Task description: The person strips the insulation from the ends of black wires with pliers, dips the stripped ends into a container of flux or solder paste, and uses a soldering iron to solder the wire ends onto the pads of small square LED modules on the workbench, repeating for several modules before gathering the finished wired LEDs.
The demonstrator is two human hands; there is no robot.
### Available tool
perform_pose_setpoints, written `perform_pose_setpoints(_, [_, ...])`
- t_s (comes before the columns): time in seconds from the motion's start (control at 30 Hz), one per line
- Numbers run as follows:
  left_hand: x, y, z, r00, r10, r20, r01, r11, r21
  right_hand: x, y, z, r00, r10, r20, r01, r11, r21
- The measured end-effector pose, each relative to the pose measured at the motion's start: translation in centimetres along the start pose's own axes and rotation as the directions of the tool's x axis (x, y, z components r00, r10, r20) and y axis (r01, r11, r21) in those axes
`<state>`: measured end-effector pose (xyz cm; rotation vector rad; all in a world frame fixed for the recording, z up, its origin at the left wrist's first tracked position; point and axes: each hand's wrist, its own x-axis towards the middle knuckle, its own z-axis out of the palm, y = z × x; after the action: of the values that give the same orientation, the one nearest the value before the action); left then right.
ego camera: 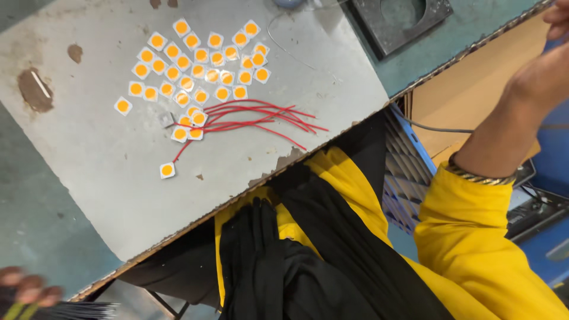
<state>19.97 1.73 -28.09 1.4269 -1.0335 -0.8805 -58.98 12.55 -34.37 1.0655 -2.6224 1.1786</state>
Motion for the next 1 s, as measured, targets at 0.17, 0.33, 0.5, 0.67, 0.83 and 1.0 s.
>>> perform_pose_setpoints(0.17, [-6.0, 1.4, 4.4, 0.906, -0.146, 0.398, 0.341, 0.809, -0.480, 3.8, -3.9, 3.4, 0.987, 0.047, 0.151, -0.049, 0.999, 0.012])
perform_pose_setpoints(0.33, [-9.0, 2.6, 8.7, 0.845, -0.207, 0.494, 0.450, 0.773, -0.447, 6.1, -8.4, 6.6, 0.953, 0.055, 0.297, -0.093, 0.989, 0.117])
perform_pose_setpoints(0.5, [-8.4, 2.9, 11.4, 0.841, -0.241, 0.485, 0.465, 0.780, -0.419, 0.2, -11.3, 6.6, 0.966, -0.003, 0.257, -0.115, 0.889, 0.443])
perform_pose_setpoints(0.67, [-7.7, 2.2, 12.2, 0.869, -0.219, 0.444, 0.435, 0.767, -0.472, -10.4, -21.2, 5.7, 0.865, -0.343, 0.367, -0.022, 0.705, 0.709])
perform_pose_setpoints(0.83, [-7.5, 2.1, 12.0, 0.869, -0.237, 0.435, 0.452, 0.738, -0.501, -15.5, -32.7, 7.3, 0.463, -0.772, 0.435, 0.574, 0.635, 0.516])
perform_pose_setpoints(1.0, [-7.5, 1.8, 11.6, 0.876, -0.258, 0.407, 0.453, 0.730, -0.512, -16.3, -36.7, 8.9, 0.299, -0.830, 0.470, 0.782, 0.495, 0.377])
